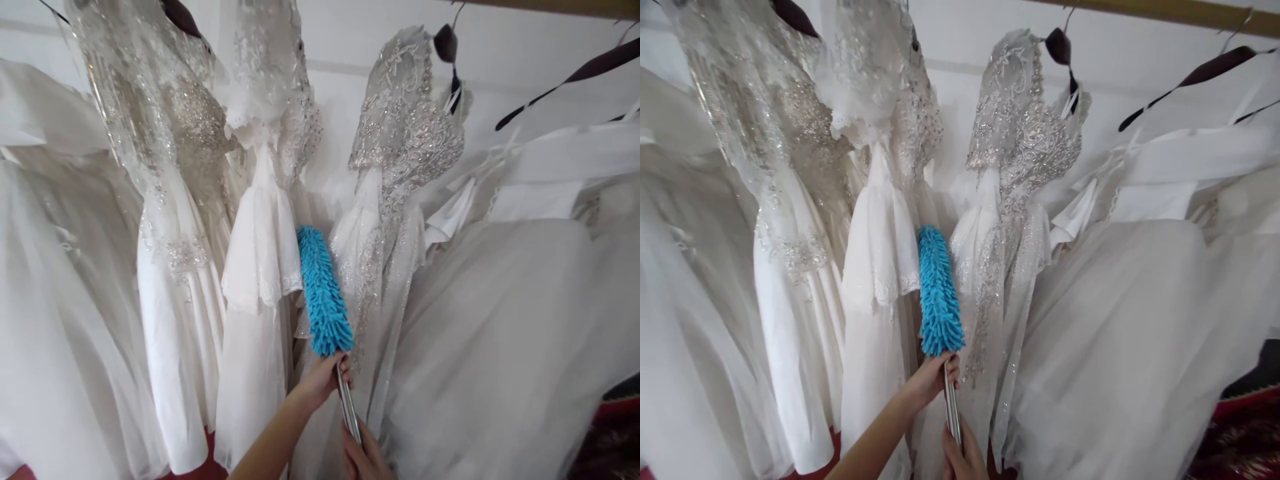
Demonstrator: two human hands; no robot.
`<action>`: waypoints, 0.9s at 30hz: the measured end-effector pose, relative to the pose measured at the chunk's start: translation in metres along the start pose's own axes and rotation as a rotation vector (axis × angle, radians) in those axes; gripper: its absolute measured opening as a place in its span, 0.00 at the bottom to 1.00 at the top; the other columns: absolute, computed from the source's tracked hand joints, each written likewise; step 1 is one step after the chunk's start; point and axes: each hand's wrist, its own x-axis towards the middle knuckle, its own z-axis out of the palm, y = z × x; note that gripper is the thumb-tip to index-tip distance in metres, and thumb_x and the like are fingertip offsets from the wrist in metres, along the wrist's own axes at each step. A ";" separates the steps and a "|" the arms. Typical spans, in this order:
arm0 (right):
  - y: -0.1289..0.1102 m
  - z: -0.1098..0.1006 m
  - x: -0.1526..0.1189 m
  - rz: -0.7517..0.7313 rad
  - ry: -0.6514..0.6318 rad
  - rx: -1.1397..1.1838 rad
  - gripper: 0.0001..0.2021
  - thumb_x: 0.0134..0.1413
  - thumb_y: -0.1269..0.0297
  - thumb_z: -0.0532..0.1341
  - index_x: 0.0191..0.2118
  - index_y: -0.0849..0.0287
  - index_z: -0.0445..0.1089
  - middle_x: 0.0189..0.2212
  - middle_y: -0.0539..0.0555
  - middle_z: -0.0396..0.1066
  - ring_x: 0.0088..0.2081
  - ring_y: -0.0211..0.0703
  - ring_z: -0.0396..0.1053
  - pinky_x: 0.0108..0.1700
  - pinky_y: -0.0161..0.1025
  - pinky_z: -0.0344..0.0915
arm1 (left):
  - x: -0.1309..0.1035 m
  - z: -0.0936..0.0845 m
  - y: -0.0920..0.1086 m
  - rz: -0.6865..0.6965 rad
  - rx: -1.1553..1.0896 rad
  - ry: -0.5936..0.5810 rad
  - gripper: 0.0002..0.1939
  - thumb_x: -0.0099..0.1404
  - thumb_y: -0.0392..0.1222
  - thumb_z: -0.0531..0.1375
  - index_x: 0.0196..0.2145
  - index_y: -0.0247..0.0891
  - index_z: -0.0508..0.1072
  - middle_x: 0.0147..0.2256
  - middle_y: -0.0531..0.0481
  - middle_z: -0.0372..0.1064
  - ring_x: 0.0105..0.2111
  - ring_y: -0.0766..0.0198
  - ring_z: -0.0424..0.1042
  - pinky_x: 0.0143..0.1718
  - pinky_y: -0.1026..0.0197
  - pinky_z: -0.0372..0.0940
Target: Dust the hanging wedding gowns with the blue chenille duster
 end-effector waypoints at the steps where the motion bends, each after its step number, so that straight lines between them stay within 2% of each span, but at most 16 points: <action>1: -0.008 0.000 -0.001 -0.026 -0.021 -0.022 0.31 0.37 0.33 0.63 0.37 0.57 0.68 0.11 0.37 0.52 0.11 0.27 0.43 0.12 0.26 0.44 | -0.002 0.007 0.009 0.023 0.027 -0.022 0.26 0.46 0.59 0.68 0.22 0.39 0.59 0.19 0.62 0.50 0.18 0.74 0.51 0.27 0.61 0.62; 4: -0.024 -0.003 0.002 -0.104 -0.079 -0.135 0.28 0.44 0.35 0.60 0.39 0.57 0.69 0.12 0.39 0.53 0.10 0.29 0.45 0.11 0.28 0.47 | -0.011 0.025 0.034 0.112 0.099 -0.089 0.27 0.47 0.62 0.67 0.20 0.39 0.58 0.19 0.61 0.51 0.18 0.74 0.52 0.27 0.61 0.62; 6: -0.027 -0.006 0.008 -0.181 -0.089 -0.217 0.29 0.46 0.37 0.60 0.45 0.56 0.70 0.14 0.43 0.60 0.13 0.35 0.56 0.14 0.31 0.57 | -0.020 0.031 0.045 0.184 0.130 -0.114 0.27 0.48 0.62 0.66 0.20 0.38 0.59 0.20 0.60 0.51 0.18 0.74 0.53 0.28 0.60 0.63; 8: -0.026 -0.010 0.018 -0.297 -0.090 -0.282 0.31 0.45 0.38 0.61 0.48 0.56 0.70 0.23 0.51 0.72 0.25 0.46 0.71 0.25 0.38 0.70 | -0.028 0.031 0.051 0.235 0.142 -0.130 0.27 0.50 0.63 0.66 0.21 0.38 0.59 0.20 0.60 0.52 0.17 0.74 0.53 0.28 0.60 0.62; 9: -0.024 -0.012 0.023 -0.351 -0.087 -0.309 0.32 0.44 0.37 0.61 0.49 0.56 0.71 0.30 0.56 0.76 0.34 0.52 0.74 0.34 0.41 0.72 | -0.032 0.030 0.051 0.255 0.140 -0.132 0.27 0.50 0.63 0.65 0.21 0.38 0.59 0.19 0.60 0.52 0.17 0.74 0.53 0.28 0.60 0.62; 11: -0.020 -0.014 0.033 -0.417 -0.096 -0.361 0.33 0.44 0.37 0.61 0.49 0.57 0.72 0.44 0.61 0.76 0.49 0.58 0.70 0.48 0.45 0.69 | -0.036 0.023 0.050 0.295 0.118 -0.123 0.27 0.50 0.63 0.65 0.21 0.39 0.58 0.19 0.60 0.51 0.18 0.74 0.53 0.29 0.60 0.62; 12: -0.019 -0.015 0.037 -0.427 -0.107 -0.382 0.33 0.44 0.37 0.60 0.49 0.57 0.72 0.48 0.61 0.75 0.52 0.59 0.68 0.51 0.46 0.67 | -0.037 0.019 0.049 0.316 0.101 -0.107 0.27 0.50 0.63 0.65 0.21 0.39 0.58 0.19 0.60 0.50 0.18 0.74 0.52 0.30 0.60 0.62; 14: -0.015 -0.014 0.044 -0.421 -0.152 -0.405 0.32 0.45 0.37 0.60 0.49 0.57 0.72 0.46 0.61 0.75 0.51 0.58 0.69 0.50 0.46 0.68 | -0.040 0.010 0.045 0.355 0.057 -0.057 0.27 0.51 0.62 0.66 0.21 0.39 0.58 0.19 0.61 0.49 0.18 0.74 0.50 0.31 0.59 0.62; 16: -0.012 -0.011 0.048 -0.388 -0.240 -0.412 0.31 0.45 0.36 0.60 0.47 0.56 0.73 0.34 0.57 0.76 0.41 0.55 0.73 0.42 0.44 0.71 | -0.043 -0.001 0.040 0.376 0.017 -0.006 0.26 0.52 0.60 0.66 0.21 0.39 0.58 0.20 0.61 0.48 0.18 0.74 0.49 0.31 0.60 0.62; 18: -0.008 -0.007 0.051 -0.342 -0.326 -0.419 0.30 0.44 0.36 0.60 0.44 0.56 0.73 0.24 0.53 0.72 0.32 0.51 0.72 0.34 0.41 0.71 | -0.048 -0.012 0.033 0.379 -0.021 0.038 0.25 0.53 0.58 0.66 0.21 0.39 0.57 0.20 0.61 0.48 0.18 0.74 0.48 0.32 0.60 0.62; 20: -0.001 -0.002 0.053 -0.301 -0.386 -0.424 0.30 0.42 0.35 0.61 0.42 0.56 0.73 0.20 0.50 0.68 0.28 0.49 0.70 0.29 0.40 0.69 | -0.052 -0.024 0.024 0.386 -0.069 0.084 0.25 0.54 0.57 0.66 0.21 0.39 0.57 0.20 0.61 0.46 0.18 0.74 0.46 0.31 0.61 0.61; 23: 0.014 0.003 0.056 -0.255 -0.440 -0.433 0.30 0.39 0.34 0.61 0.40 0.55 0.73 0.21 0.51 0.69 0.30 0.50 0.70 0.31 0.41 0.69 | -0.060 -0.040 0.007 0.397 -0.139 0.181 0.26 0.52 0.57 0.67 0.21 0.39 0.56 0.20 0.62 0.44 0.18 0.74 0.44 0.30 0.63 0.60; 27: 0.033 0.002 0.055 -0.181 -0.458 -0.498 0.34 0.37 0.32 0.60 0.41 0.57 0.73 0.32 0.58 0.75 0.39 0.56 0.72 0.44 0.46 0.68 | -0.068 -0.056 -0.018 0.379 -0.216 0.323 0.27 0.47 0.57 0.70 0.23 0.39 0.58 0.20 0.62 0.45 0.19 0.74 0.44 0.29 0.63 0.60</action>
